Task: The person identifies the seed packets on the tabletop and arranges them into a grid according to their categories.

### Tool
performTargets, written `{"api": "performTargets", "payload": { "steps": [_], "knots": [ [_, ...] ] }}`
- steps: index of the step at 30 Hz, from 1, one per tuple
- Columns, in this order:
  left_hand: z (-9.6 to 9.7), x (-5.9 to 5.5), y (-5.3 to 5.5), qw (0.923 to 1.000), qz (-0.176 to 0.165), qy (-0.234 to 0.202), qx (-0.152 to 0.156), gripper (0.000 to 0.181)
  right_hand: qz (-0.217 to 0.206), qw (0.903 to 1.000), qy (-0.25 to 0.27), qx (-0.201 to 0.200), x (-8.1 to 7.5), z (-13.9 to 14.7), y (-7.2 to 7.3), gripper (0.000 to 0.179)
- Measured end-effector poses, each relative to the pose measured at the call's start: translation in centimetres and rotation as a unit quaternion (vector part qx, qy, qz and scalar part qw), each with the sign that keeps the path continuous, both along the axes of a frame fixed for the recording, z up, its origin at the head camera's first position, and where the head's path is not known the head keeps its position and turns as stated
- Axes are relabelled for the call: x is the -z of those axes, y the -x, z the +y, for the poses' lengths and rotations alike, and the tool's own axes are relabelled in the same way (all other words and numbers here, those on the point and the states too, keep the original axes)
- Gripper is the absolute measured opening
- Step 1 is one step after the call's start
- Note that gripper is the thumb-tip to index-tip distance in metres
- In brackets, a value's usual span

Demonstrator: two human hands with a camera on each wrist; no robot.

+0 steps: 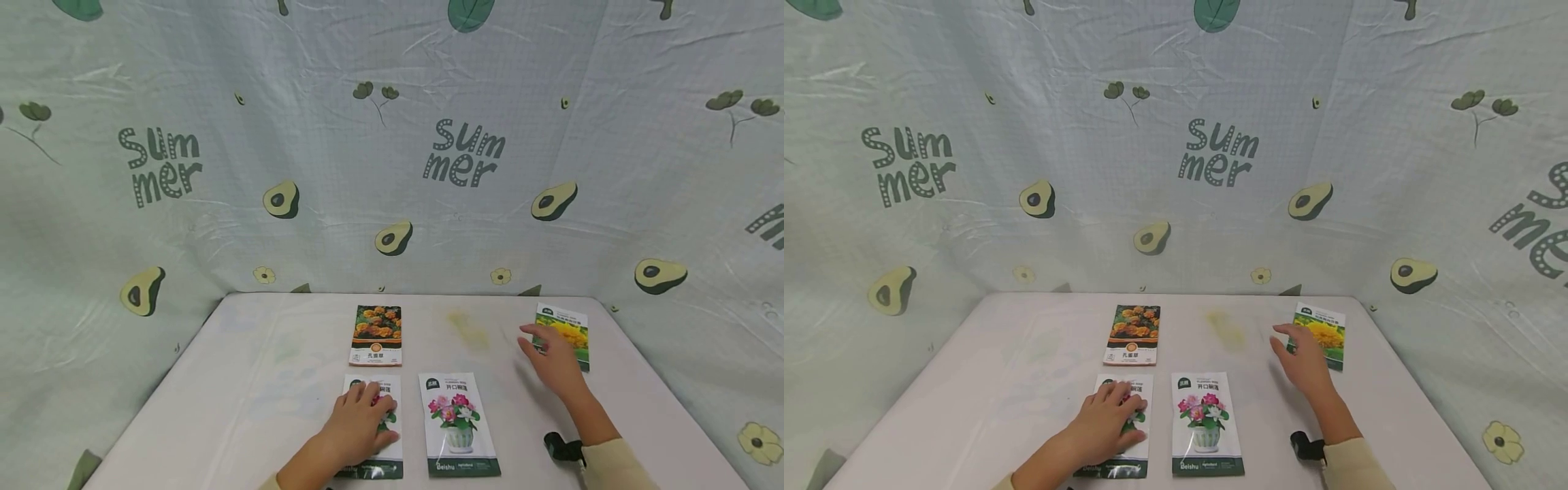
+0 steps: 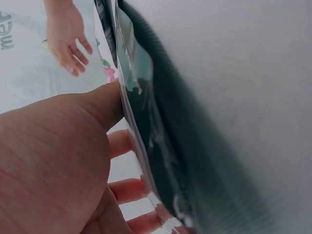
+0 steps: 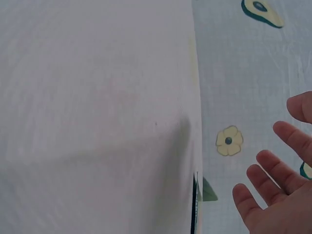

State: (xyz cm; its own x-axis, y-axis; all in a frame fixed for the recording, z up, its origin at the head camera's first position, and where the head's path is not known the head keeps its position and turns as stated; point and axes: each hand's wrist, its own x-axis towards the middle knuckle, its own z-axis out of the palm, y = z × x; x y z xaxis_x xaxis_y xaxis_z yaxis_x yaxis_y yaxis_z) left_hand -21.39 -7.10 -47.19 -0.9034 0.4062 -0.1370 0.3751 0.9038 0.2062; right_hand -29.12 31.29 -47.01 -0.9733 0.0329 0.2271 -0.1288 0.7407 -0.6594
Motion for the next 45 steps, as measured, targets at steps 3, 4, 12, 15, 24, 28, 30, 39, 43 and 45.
{"api": "performTargets", "payload": {
  "steps": [3,4,12,15,24,28,30,39,43,45],
  "knots": [
    [-0.1,0.0,-0.1,1.0,0.003,-0.006,0.004,0.051,-0.002,0.9999,-0.005,0.011,0.1,1.0,0.0,0.045],
    [-0.1,-0.1,-0.1,0.9999,0.004,-0.007,0.005,0.05,-0.001,0.9999,-0.007,0.015,0.2,1.3,0.0,0.045],
    [-0.1,-0.3,-0.2,0.9999,0.005,-0.007,0.007,0.049,-0.001,0.9991,-0.021,0.037,-0.1,2.8,0.1,0.044],
    [-0.1,-0.4,-0.1,1.0,0.005,-0.001,0.008,0.049,-0.012,0.9985,-0.032,0.043,-0.1,3.3,0.4,0.047],
    [0.0,-0.6,-0.3,0.9998,0.011,0.007,0.013,0.048,-0.034,0.9971,-0.045,0.051,-0.4,4.2,1.2,0.053],
    [-0.1,-0.6,-0.4,0.9998,0.016,0.008,0.013,0.049,-0.043,0.9963,-0.053,0.051,-0.2,4.8,1.8,0.053],
    [-0.1,-0.7,-0.4,0.9998,0.016,0.008,0.013,0.049,-0.051,0.9959,-0.056,0.05,-0.2,5.0,2.1,0.054],
    [0.0,-1.0,-0.4,0.9999,0.008,0.012,0.009,0.051,-0.068,0.9939,-0.067,0.055,-0.1,5.7,3.2,0.053],
    [0.0,-1.0,-0.4,0.9999,0.006,0.011,0.007,0.052,-0.077,0.9922,-0.081,0.054,-0.1,5.9,3.7,0.053],
    [0.0,-1.0,-0.4,0.9999,0.004,0.011,0.007,0.052,-0.084,0.991,-0.09,0.053,0.0,6.0,4.0,0.054]
  ]
}}
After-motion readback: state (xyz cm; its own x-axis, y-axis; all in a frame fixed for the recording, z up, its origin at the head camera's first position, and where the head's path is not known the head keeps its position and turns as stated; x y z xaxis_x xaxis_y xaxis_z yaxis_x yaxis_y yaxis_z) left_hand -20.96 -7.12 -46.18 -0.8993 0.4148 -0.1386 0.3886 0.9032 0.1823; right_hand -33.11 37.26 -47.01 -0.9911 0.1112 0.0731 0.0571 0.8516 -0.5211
